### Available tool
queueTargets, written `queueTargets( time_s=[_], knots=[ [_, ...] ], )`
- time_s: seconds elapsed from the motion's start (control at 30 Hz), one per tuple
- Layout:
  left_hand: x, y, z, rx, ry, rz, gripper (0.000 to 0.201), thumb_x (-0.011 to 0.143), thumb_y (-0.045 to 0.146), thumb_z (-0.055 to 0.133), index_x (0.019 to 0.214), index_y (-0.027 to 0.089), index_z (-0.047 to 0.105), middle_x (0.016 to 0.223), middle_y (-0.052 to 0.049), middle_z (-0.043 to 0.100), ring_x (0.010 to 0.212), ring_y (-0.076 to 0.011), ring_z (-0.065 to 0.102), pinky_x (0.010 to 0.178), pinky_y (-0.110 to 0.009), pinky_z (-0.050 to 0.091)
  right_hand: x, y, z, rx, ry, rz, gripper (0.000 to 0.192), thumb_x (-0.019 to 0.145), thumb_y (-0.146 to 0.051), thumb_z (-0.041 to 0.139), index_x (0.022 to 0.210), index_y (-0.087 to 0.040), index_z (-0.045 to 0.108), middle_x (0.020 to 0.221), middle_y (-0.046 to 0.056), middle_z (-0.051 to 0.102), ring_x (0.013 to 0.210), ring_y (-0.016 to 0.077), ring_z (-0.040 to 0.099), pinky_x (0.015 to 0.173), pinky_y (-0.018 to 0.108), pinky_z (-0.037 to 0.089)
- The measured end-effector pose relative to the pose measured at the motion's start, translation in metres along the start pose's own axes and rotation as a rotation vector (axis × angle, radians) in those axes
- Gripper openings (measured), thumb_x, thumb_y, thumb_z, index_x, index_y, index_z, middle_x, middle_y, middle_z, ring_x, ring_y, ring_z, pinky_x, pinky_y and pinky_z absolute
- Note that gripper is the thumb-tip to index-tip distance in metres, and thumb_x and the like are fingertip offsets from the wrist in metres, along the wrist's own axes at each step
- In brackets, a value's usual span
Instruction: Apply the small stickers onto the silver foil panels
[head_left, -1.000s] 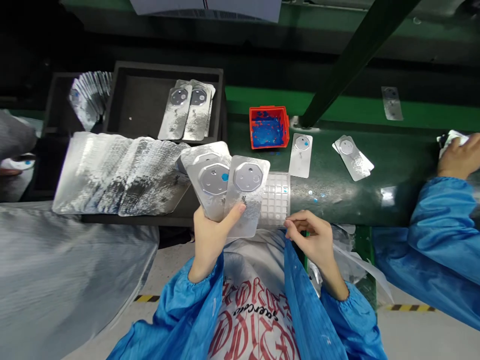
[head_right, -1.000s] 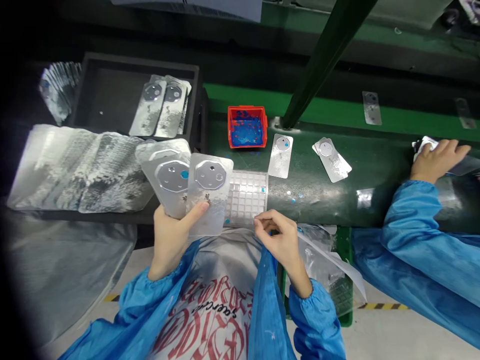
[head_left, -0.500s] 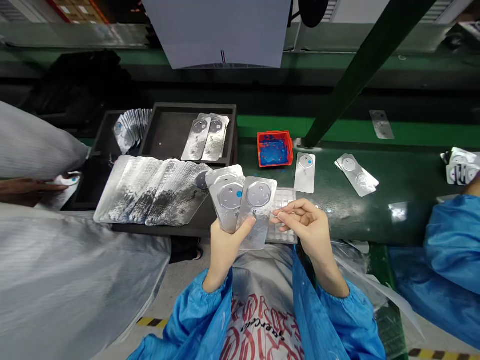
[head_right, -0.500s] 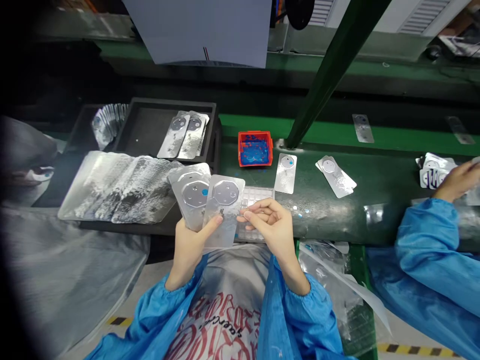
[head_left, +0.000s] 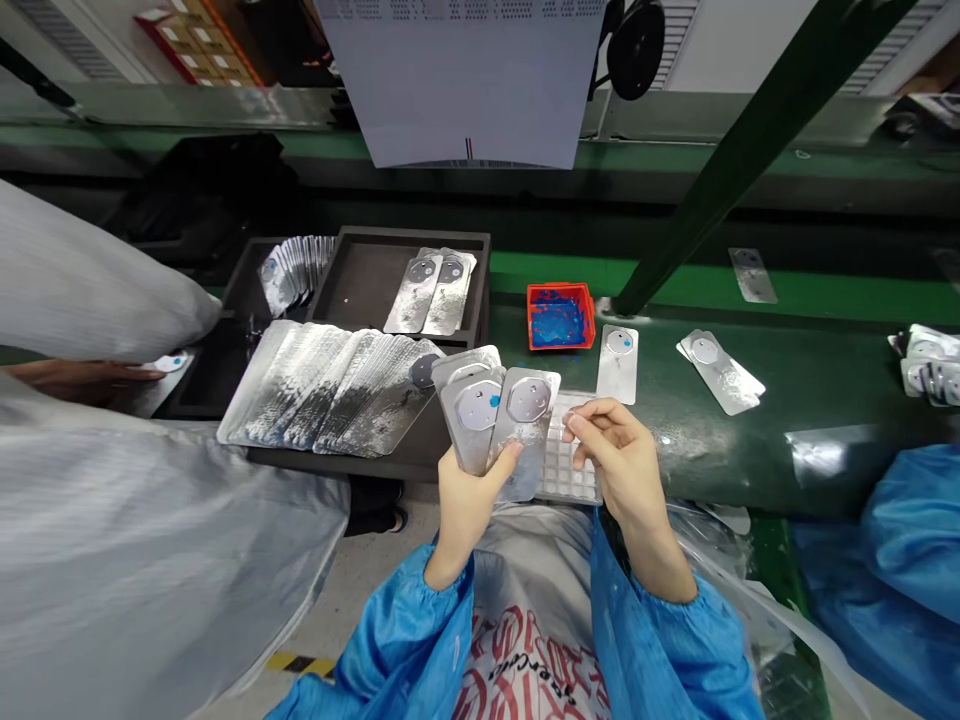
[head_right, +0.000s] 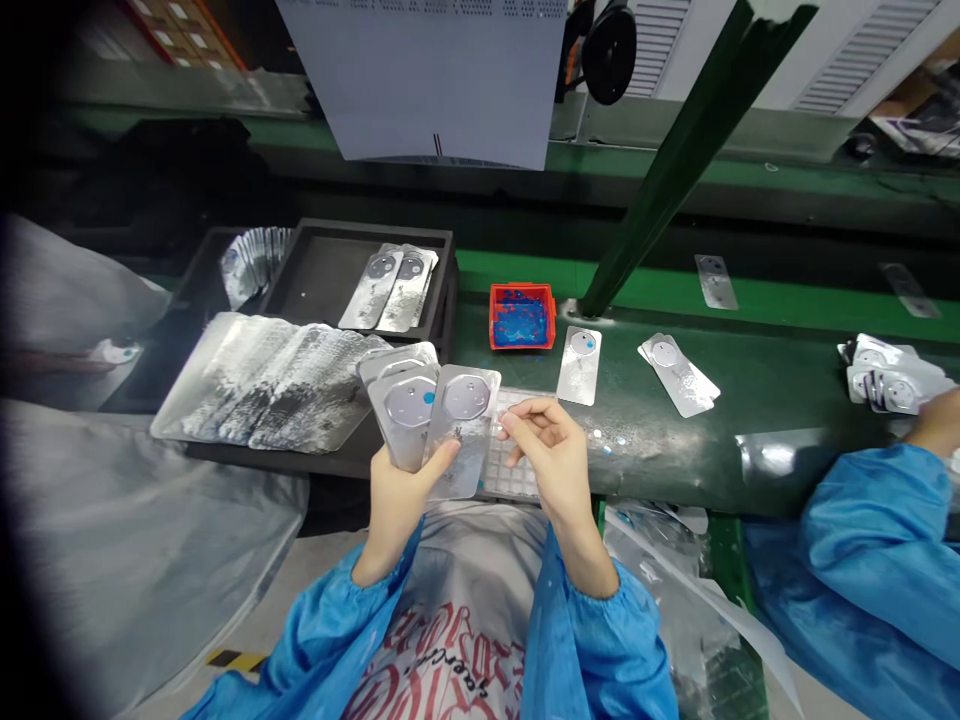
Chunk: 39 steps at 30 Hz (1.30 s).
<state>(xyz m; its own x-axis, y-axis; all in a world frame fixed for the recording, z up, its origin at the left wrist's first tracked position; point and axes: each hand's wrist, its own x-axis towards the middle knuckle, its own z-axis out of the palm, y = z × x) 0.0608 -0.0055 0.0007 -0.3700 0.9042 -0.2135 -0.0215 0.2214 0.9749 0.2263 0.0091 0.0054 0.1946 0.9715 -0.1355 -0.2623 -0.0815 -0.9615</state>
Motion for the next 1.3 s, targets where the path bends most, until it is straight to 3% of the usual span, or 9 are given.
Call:
queueTargets(
  time_s=[0.27, 0.57, 0.8, 1.13, 1.3],
  knots=[
    [-0.001, -0.005, 0.006, 0.012, 0.065, 0.094, 0.024, 0.061, 0.038, 0.086, 0.072, 0.017, 0.082, 0.075, -0.010, 0.084, 0.068, -0.0275, 0.080, 0.063, -0.033, 0.066, 0.005, 0.003, 0.014, 0.006, 0.001, -0.002, 0.037, 0.070, -0.048, 0.100, 0.083, -0.021, 0.077, 0.074, 0.002, 0.076, 0.065, 0.0163, 0.073, 0.055, 0.026, 0.065],
    [-0.002, -0.019, 0.008, 0.023, 0.076, 0.184, 0.025, 0.066, 0.038, 0.087, 0.080, 0.017, 0.085, 0.081, -0.011, 0.086, 0.077, -0.0324, 0.085, 0.073, -0.039, 0.070, 0.008, 0.002, 0.020, -0.057, -0.016, -0.045, 0.038, 0.073, -0.052, 0.097, 0.081, -0.021, 0.076, 0.079, 0.004, 0.078, 0.069, 0.0188, 0.076, 0.058, 0.029, 0.067],
    [0.000, -0.022, 0.006, 0.056, 0.050, 0.249, 0.021, 0.068, 0.038, 0.085, 0.075, 0.018, 0.085, 0.074, -0.009, 0.085, 0.068, -0.0299, 0.083, 0.067, -0.036, 0.070, 0.008, 0.003, 0.017, -0.053, -0.008, -0.040, 0.041, 0.072, -0.055, 0.098, 0.082, -0.021, 0.077, 0.077, 0.004, 0.079, 0.069, 0.0193, 0.077, 0.066, 0.033, 0.070],
    [0.000, -0.019, 0.003, 0.106, 0.005, 0.260, 0.021, 0.070, 0.040, 0.088, 0.071, 0.020, 0.084, 0.073, -0.009, 0.085, 0.070, -0.0312, 0.084, 0.072, -0.039, 0.070, 0.009, -0.004, 0.015, -0.048, -0.009, 0.000, 0.043, 0.066, -0.055, 0.100, 0.078, -0.022, 0.076, 0.077, 0.004, 0.079, 0.062, 0.0172, 0.073, 0.064, 0.034, 0.069],
    [-0.001, -0.017, 0.003, 0.096, -0.009, 0.264, 0.022, 0.068, 0.041, 0.089, 0.068, 0.020, 0.083, 0.070, -0.009, 0.083, 0.065, -0.0293, 0.081, 0.067, -0.037, 0.069, 0.013, -0.007, 0.010, -0.055, -0.099, 0.066, 0.049, 0.066, -0.059, 0.100, 0.075, -0.021, 0.071, 0.068, 0.001, 0.074, 0.056, 0.0138, 0.066, 0.056, 0.029, 0.064]
  ],
)
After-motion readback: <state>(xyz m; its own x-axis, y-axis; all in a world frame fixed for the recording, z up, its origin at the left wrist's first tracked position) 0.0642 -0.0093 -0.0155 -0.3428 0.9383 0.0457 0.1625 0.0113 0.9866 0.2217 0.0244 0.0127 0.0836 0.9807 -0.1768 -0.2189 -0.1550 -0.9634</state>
